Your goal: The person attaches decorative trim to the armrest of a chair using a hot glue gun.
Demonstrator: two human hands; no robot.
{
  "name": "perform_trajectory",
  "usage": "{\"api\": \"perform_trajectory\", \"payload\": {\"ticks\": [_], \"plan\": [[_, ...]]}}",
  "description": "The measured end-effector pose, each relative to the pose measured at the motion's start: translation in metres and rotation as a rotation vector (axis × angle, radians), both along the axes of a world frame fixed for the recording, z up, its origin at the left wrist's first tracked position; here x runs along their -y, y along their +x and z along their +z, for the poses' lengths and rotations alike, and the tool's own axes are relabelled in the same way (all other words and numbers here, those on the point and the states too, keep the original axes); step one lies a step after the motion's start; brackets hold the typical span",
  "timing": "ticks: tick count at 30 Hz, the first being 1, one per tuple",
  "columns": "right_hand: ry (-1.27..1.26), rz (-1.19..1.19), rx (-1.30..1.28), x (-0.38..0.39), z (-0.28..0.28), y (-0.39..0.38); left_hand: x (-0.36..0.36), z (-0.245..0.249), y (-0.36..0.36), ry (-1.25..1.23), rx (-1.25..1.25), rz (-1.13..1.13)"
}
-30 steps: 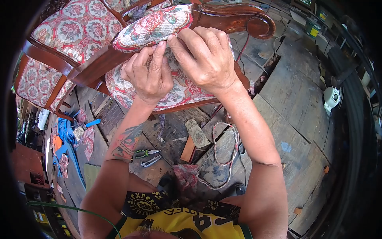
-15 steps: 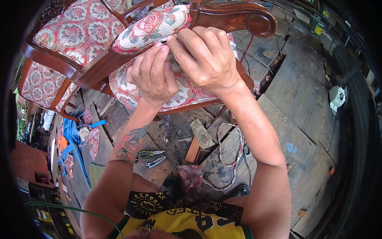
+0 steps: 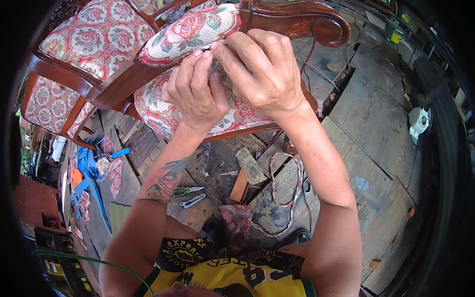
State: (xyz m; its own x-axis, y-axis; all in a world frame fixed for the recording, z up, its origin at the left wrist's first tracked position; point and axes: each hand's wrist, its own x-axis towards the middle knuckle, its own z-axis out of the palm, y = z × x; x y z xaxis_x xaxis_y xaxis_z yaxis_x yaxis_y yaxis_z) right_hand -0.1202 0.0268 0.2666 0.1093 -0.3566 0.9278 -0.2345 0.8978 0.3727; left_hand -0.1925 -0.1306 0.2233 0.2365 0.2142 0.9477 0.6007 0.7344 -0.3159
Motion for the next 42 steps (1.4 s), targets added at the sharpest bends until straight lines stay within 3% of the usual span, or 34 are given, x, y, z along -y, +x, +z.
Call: {"api": "perform_trajectory", "payload": {"ticks": [11,29,35,37,40,42], "plan": [[0.017,0.058,-0.128,-0.003,0.003,-0.010,-0.008,-0.002,0.000,0.068,-0.001,0.008],[-0.035,-0.069,-0.151,0.001,0.007,-0.003,-0.010,0.000,0.000,0.082,-0.018,0.027],[-0.179,0.046,0.065,0.018,0.012,0.022,-0.012,-0.001,-0.003,0.096,-0.023,0.008],[-0.519,0.323,0.361,0.026,0.018,0.036,-0.011,-0.001,-0.003,0.102,-0.022,0.006],[-0.625,0.414,0.440,0.023,0.022,0.036,-0.010,-0.003,-0.002,0.085,0.011,-0.009],[-0.539,0.353,0.376,0.019,0.025,0.033,-0.010,-0.003,-0.001,0.085,0.028,-0.023]]}}
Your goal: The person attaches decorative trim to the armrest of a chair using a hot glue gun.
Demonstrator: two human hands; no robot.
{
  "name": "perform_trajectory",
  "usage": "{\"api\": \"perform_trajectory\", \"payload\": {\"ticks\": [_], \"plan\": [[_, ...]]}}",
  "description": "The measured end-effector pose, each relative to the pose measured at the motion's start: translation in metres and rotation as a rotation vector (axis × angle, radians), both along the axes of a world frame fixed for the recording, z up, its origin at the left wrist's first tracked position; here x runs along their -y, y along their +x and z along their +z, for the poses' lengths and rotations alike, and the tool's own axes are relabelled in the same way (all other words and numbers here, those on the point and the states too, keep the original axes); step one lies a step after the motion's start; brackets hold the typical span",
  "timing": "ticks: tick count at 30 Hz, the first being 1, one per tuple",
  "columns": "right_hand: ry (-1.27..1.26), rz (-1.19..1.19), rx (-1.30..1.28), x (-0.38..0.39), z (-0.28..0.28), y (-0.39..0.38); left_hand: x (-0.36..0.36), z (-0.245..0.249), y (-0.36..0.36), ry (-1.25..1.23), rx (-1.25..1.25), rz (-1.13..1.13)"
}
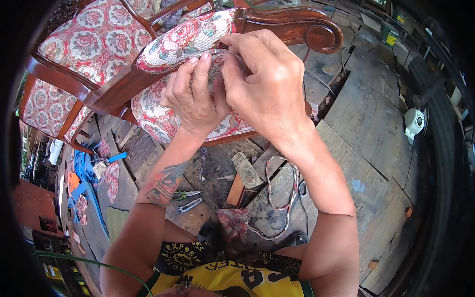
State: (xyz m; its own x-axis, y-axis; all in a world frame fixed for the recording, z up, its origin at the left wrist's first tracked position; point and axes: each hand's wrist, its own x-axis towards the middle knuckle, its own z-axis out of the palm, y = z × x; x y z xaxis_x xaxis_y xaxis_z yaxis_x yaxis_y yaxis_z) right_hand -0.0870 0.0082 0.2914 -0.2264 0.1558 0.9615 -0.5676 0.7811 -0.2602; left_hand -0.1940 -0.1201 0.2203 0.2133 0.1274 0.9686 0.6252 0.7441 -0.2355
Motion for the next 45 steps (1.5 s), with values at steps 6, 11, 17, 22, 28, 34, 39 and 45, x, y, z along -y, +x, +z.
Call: {"api": "perform_trajectory", "payload": {"ticks": [6,11,17,22,28,34,39,45], "plan": [[0.270,-0.067,-0.148,-0.009,-0.002,-0.007,0.006,0.003,0.005,-0.093,0.018,0.056],[0.330,-0.170,-0.061,-0.004,-0.004,0.000,0.001,0.003,0.002,-0.013,-0.016,0.034],[0.169,-0.087,0.073,0.008,-0.008,0.008,0.001,0.003,0.002,-0.009,-0.008,0.022],[-0.475,0.409,0.302,0.016,-0.010,0.009,0.005,0.005,0.007,-0.080,0.012,0.056],[-0.153,0.183,0.100,0.008,-0.009,0.005,0.001,0.004,0.002,-0.012,-0.001,0.002],[0.144,-0.009,-0.071,-0.001,-0.008,0.001,0.003,0.003,0.003,-0.024,0.021,-0.008],[0.231,-0.106,-0.065,-0.002,-0.009,0.001,0.007,0.005,0.008,-0.096,0.022,0.061],[0.341,-0.245,-0.114,-0.004,-0.009,-0.003,0.003,0.004,0.006,-0.014,0.023,0.034]]}}
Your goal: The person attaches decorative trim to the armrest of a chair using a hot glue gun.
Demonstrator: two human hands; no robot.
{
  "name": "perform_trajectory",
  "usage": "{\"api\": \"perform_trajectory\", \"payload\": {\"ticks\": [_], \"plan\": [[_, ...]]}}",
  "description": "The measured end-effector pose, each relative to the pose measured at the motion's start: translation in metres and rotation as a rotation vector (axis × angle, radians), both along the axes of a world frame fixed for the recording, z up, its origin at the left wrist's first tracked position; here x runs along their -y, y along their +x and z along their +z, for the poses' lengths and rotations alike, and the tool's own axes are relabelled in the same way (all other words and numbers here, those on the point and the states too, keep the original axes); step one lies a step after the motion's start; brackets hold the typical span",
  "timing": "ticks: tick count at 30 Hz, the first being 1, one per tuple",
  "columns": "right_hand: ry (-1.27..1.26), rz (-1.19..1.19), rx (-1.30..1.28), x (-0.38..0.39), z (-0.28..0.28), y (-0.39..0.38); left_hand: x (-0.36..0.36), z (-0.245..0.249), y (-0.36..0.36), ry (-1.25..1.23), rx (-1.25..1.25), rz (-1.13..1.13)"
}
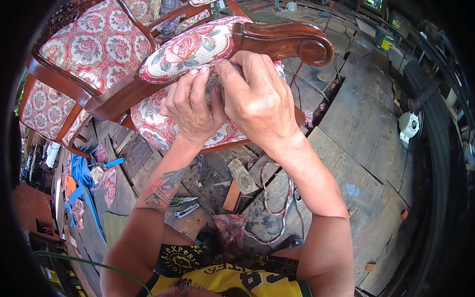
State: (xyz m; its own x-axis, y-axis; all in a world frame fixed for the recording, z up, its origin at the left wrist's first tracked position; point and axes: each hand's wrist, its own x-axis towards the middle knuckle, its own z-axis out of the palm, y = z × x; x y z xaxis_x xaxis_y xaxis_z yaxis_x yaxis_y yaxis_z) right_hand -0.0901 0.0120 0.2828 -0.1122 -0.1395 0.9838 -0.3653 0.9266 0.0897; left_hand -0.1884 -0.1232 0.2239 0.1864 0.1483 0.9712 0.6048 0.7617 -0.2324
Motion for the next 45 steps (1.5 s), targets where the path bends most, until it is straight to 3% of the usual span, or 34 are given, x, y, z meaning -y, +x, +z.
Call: {"api": "perform_trajectory", "payload": {"ticks": [9,24,35,45], "plan": [[0.111,-0.122,-0.042,-0.004,-0.003,-0.007,0.000,0.001,0.000,0.005,-0.009,0.000],[-0.114,0.006,-0.107,0.005,0.000,-0.014,-0.004,-0.001,-0.005,0.022,-0.043,-0.001],[0.112,-0.209,-0.229,0.001,-0.006,-0.021,-0.002,-0.002,-0.003,0.026,-0.025,0.004],[0.130,-0.100,-0.315,-0.006,-0.009,-0.031,-0.005,0.000,-0.003,0.045,-0.046,-0.001]]}}
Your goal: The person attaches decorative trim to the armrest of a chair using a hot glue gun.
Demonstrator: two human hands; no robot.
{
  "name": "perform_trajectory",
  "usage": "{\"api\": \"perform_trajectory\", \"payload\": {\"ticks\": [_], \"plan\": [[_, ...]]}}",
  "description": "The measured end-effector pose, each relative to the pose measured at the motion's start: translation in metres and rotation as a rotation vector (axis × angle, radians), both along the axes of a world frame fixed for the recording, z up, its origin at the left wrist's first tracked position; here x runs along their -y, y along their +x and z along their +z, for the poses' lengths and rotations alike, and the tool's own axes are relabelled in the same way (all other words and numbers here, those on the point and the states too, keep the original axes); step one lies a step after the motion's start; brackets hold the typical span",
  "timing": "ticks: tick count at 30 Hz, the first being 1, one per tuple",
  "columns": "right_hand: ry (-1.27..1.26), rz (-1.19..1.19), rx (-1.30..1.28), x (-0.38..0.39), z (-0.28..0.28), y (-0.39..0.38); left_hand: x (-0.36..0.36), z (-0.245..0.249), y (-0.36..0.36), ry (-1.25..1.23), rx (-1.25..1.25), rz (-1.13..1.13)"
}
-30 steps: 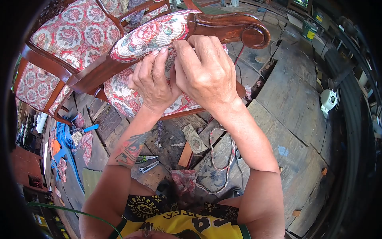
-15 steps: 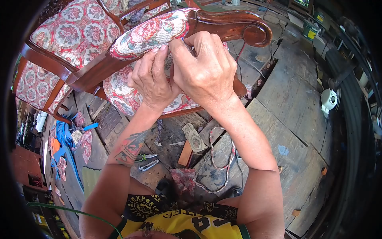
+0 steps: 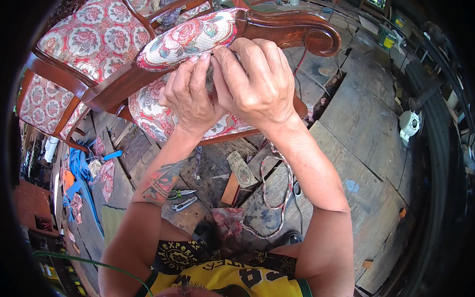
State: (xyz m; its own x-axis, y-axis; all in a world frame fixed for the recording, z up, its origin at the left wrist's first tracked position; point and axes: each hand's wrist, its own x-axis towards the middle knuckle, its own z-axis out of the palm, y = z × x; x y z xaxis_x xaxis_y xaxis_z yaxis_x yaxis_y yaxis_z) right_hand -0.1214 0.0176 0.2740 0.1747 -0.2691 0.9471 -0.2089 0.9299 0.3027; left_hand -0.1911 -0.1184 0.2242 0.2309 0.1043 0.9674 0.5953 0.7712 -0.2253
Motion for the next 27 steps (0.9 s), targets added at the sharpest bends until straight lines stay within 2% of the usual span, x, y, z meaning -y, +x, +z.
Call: {"api": "perform_trajectory", "payload": {"ticks": [8,27], "plan": [[-0.097,0.097,0.066,0.004,0.003,0.004,0.002,-0.002,-0.004,-0.015,-0.011,-0.003],[-0.133,0.103,0.033,0.010,-0.003,-0.003,0.007,-0.003,-0.012,-0.025,-0.048,-0.102]]}}
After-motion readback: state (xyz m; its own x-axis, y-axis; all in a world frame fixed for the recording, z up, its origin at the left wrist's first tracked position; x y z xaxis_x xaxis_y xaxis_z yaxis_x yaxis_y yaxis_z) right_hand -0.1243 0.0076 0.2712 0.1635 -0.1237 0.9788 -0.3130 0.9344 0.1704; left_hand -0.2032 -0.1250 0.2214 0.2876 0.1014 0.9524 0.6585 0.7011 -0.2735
